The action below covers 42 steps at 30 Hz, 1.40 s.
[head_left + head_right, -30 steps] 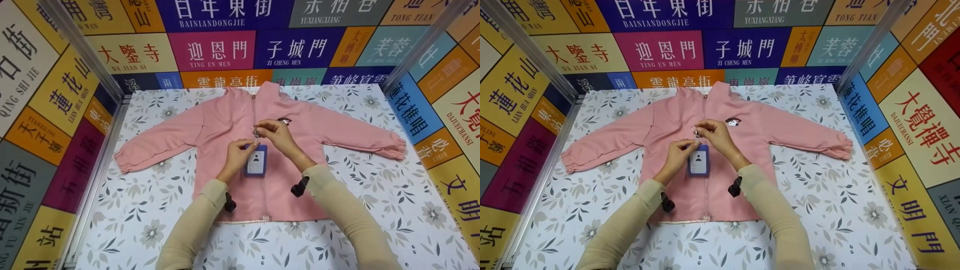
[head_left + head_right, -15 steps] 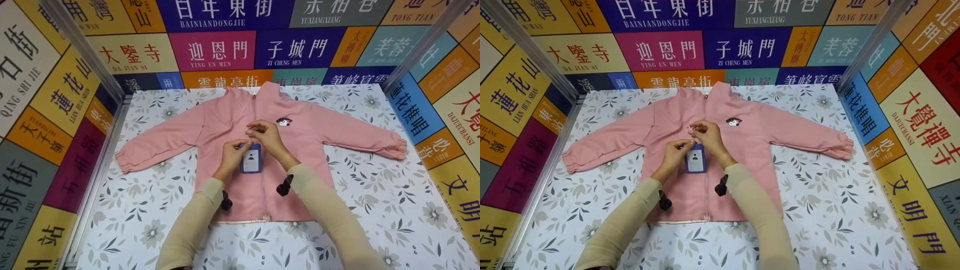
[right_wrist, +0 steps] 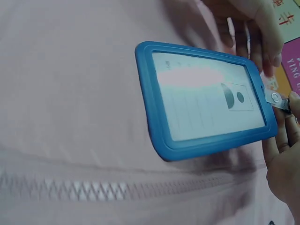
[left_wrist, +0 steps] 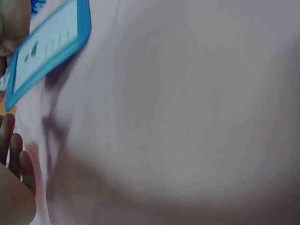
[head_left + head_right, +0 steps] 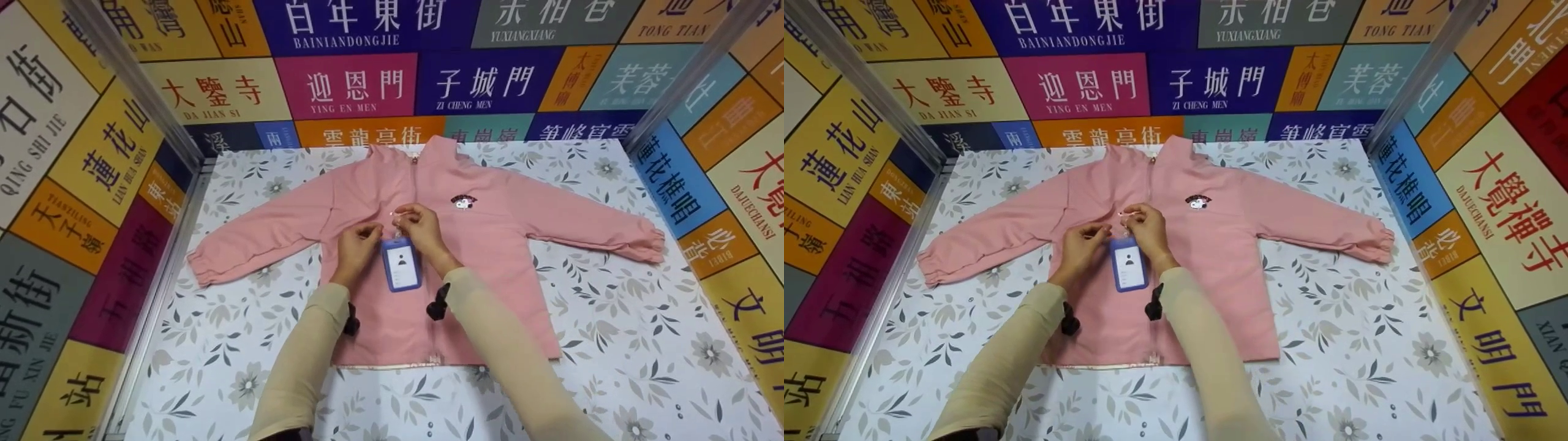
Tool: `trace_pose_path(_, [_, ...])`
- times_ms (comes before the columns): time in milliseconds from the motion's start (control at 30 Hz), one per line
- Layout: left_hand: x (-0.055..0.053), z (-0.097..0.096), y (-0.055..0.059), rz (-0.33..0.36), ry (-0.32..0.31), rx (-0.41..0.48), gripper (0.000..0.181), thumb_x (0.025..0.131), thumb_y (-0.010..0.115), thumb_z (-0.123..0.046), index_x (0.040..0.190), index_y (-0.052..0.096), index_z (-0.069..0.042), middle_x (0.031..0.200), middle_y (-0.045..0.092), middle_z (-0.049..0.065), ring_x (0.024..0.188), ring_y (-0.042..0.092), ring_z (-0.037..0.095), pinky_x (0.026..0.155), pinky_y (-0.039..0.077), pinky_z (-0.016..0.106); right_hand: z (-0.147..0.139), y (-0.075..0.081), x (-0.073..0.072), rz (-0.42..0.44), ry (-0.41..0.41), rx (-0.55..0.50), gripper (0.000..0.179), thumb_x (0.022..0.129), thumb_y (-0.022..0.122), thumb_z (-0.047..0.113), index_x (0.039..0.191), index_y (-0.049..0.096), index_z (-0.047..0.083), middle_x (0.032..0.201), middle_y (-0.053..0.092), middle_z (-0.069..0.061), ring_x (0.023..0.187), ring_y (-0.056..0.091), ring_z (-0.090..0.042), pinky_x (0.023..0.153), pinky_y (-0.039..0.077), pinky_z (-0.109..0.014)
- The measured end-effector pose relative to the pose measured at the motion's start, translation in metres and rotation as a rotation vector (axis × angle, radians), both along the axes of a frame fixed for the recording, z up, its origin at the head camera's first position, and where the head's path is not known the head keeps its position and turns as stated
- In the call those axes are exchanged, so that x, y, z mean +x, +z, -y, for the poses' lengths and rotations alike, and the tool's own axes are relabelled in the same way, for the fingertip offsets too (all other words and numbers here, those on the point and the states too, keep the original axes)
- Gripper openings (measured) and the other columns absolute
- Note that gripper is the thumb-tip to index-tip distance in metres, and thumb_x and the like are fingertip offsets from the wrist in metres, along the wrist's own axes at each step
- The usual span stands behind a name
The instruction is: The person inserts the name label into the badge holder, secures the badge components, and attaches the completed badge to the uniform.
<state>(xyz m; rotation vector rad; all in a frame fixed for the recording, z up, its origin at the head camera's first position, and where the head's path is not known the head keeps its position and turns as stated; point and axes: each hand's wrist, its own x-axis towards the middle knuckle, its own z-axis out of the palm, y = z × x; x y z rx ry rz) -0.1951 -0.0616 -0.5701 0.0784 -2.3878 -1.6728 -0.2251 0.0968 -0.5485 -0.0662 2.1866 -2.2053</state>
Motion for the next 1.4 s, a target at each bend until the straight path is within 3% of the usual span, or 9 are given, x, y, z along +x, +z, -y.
trace_pose_path(200, [-0.009,0.016,0.001,-0.031,0.031,-0.166,0.014,0.088,0.071,-0.015,0.097,0.078,-0.006,0.092,0.076,0.01,0.083,0.068,0.023,0.08,0.056,0.033,0.017,-0.016,-0.004,0.015,-0.085,0.089,0.015,0.088,0.066,-0.006,0.103,0.069,-0.008,0.089,0.072,-0.026,0.069,0.066,-0.018,0.058,0.052,-0.02])
trace_pose_path(400, [-0.015,0.023,0.004,-0.037,0.044,-0.211,0.015,0.089,0.069,-0.011,0.099,0.078,-0.004,0.094,0.076,0.011,0.09,0.067,0.026,0.086,0.054,0.037,0.029,-0.02,-0.005,0.003,-0.16,0.112,0.007,0.084,0.069,-0.007,0.09,0.073,-0.005,0.08,0.073,-0.022,0.065,0.066,-0.021,0.054,0.049,-0.019])
trace_pose_path(600, [-0.018,0.024,0.004,-0.003,0.046,-0.22,0.016,0.09,0.068,-0.011,0.102,0.077,-0.006,0.1,0.075,0.01,0.095,0.067,0.024,0.09,0.054,0.036,0.031,-0.025,-0.002,0.069,-0.119,0.086,0.005,0.085,0.07,-0.005,0.087,0.073,-0.001,0.085,0.074,-0.02,0.07,0.069,-0.022,0.058,0.055,-0.023])
trace_pose_path(767, [-0.02,0.026,0.002,0.002,0.083,-0.305,0.02,0.09,0.066,-0.008,0.108,0.075,-0.009,0.105,0.073,0.009,0.1,0.064,0.024,0.094,0.052,0.035,0.03,-0.025,-0.003,0.146,-0.041,0.068,0.013,0.09,0.067,0.002,0.101,0.071,-0.005,0.094,0.073,-0.023,0.07,0.067,-0.016,0.063,0.057,-0.024])
trace_pose_path(900, [-0.023,0.029,0.0,-0.042,0.104,-0.4,0.023,0.088,0.068,-0.004,0.109,0.074,-0.007,0.105,0.073,0.01,0.102,0.063,0.029,0.095,0.05,0.04,0.031,-0.023,-0.005,0.206,-0.002,0.088,0.019,0.096,0.059,0.002,0.11,0.07,-0.006,0.102,0.071,-0.024,0.071,0.065,-0.015,0.066,0.059,-0.026])
trace_pose_path(1133, [-0.027,0.028,-0.006,-0.052,0.083,-0.514,0.022,0.088,0.069,-0.008,0.11,0.074,-0.008,0.106,0.074,0.01,0.101,0.064,0.03,0.096,0.05,0.041,0.036,-0.021,-0.006,0.195,-0.012,0.131,0.02,0.093,0.056,-0.007,0.107,0.069,-0.01,0.097,0.07,-0.024,0.068,0.064,-0.016,0.063,0.057,-0.025])
trace_pose_path(1400, [-0.03,0.026,-0.008,-0.071,0.142,-0.635,0.013,0.09,0.068,-0.008,0.098,0.078,-0.008,0.095,0.074,0.01,0.094,0.065,0.031,0.09,0.052,0.042,0.043,-0.018,-0.008,0.195,-0.066,0.174,0.014,0.086,0.061,-0.01,0.097,0.07,-0.012,0.086,0.073,-0.024,0.058,0.063,-0.015,0.055,0.053,-0.023])
